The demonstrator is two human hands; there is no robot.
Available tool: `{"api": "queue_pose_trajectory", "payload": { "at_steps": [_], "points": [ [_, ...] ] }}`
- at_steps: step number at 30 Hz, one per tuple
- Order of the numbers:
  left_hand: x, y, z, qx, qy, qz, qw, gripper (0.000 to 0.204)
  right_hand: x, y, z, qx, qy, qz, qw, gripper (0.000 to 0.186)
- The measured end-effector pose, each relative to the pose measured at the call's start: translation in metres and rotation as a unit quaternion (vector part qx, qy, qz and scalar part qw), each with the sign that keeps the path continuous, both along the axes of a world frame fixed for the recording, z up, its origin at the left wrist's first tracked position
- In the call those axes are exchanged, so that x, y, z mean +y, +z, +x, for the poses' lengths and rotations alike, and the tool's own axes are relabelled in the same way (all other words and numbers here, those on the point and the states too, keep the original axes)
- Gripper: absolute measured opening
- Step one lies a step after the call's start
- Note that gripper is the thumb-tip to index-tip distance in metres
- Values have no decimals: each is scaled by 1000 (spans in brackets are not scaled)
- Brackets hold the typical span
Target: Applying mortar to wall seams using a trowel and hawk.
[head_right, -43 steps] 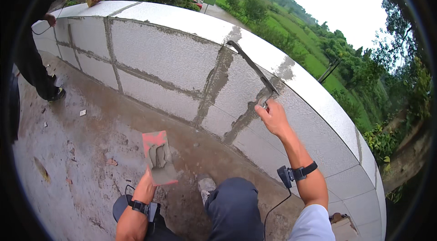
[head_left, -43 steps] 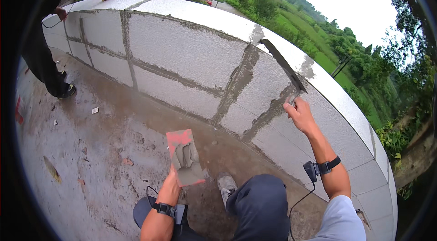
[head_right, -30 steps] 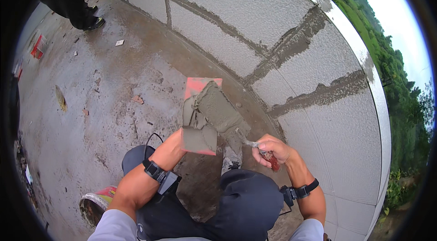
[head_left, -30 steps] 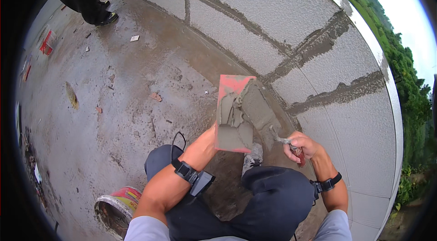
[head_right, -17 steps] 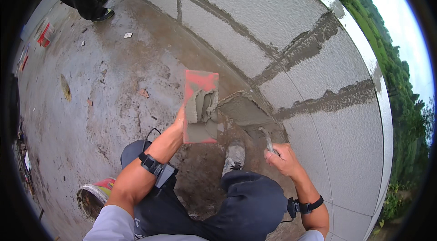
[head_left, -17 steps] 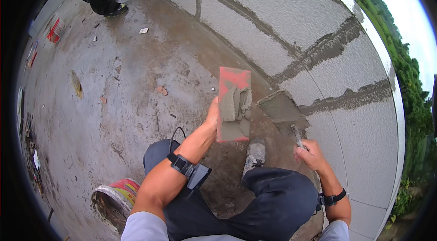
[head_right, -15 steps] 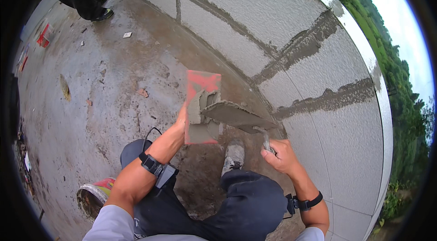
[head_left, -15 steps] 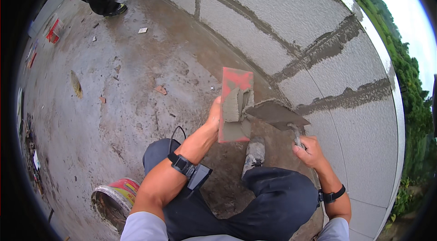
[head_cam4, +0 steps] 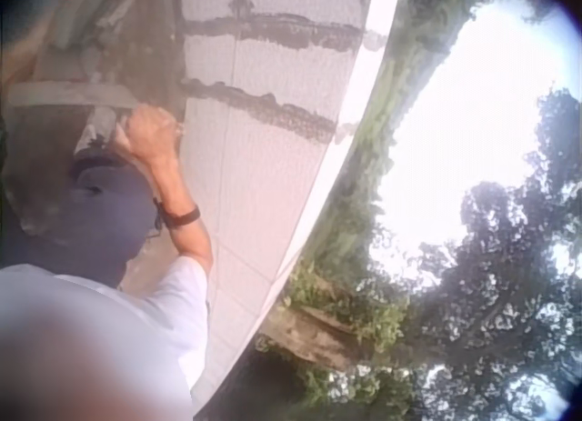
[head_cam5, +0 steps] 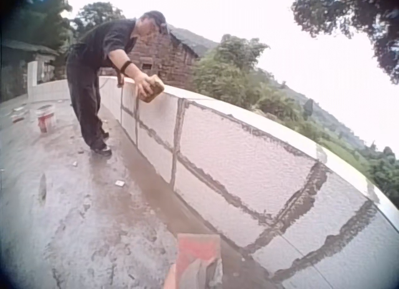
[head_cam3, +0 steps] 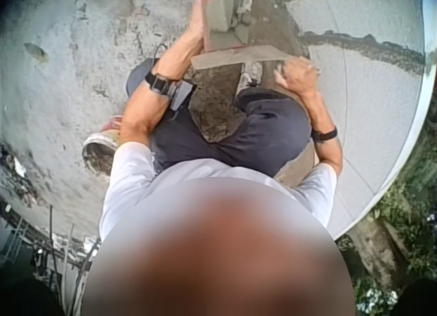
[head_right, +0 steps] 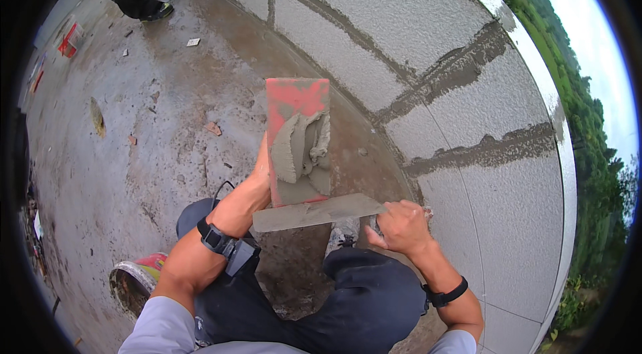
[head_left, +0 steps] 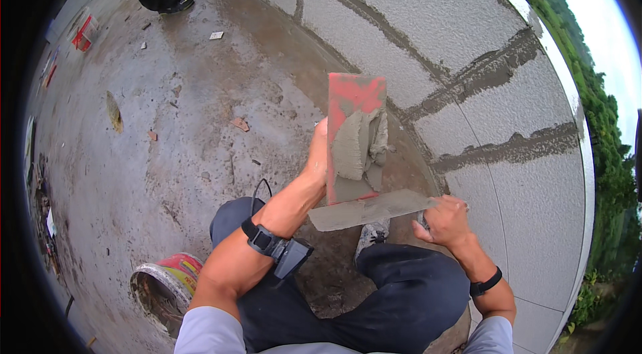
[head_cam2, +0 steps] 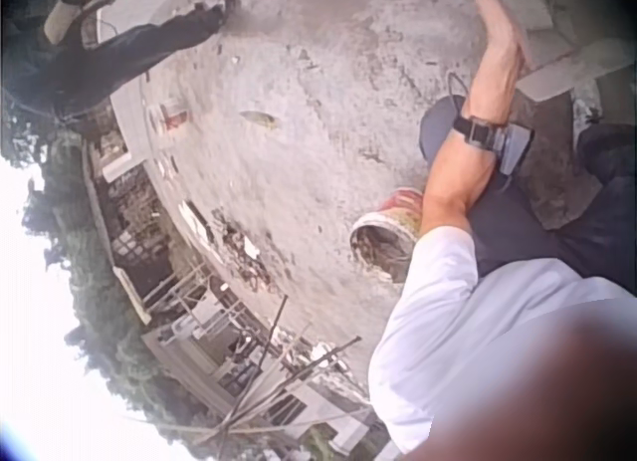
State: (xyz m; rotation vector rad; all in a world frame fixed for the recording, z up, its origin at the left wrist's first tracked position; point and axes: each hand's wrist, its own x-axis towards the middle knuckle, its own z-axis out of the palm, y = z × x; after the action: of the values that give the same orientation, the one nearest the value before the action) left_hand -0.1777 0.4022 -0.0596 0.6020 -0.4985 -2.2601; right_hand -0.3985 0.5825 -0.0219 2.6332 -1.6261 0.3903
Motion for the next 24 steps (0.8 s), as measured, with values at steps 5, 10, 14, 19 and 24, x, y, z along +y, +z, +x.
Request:
{"api": "queue_pose_trajectory", "payload": {
  "at_steps": [5, 10, 14, 19, 24],
  "points": [
    [4, 20, 4, -55, 41, -77, 995, 30, 1, 2, -2, 11, 1, 6, 1000, 27],
    [4, 16, 6, -58, 52, -91, 993, 32, 0, 9, 1, -1, 12, -5, 1000, 24],
    [8, 32, 7, -95, 56, -91, 990, 30, -3, 6, 0, -7, 4, -24, 1000, 34],
    [7, 20, 6, -52, 48, -109, 991, 32, -11, 0, 0, -2, -5, -53, 999, 31],
    [17, 26, -4, -52, 98, -205, 973, 31, -23, 12, -9, 0, -16, -124, 992, 29]
  ]
}}
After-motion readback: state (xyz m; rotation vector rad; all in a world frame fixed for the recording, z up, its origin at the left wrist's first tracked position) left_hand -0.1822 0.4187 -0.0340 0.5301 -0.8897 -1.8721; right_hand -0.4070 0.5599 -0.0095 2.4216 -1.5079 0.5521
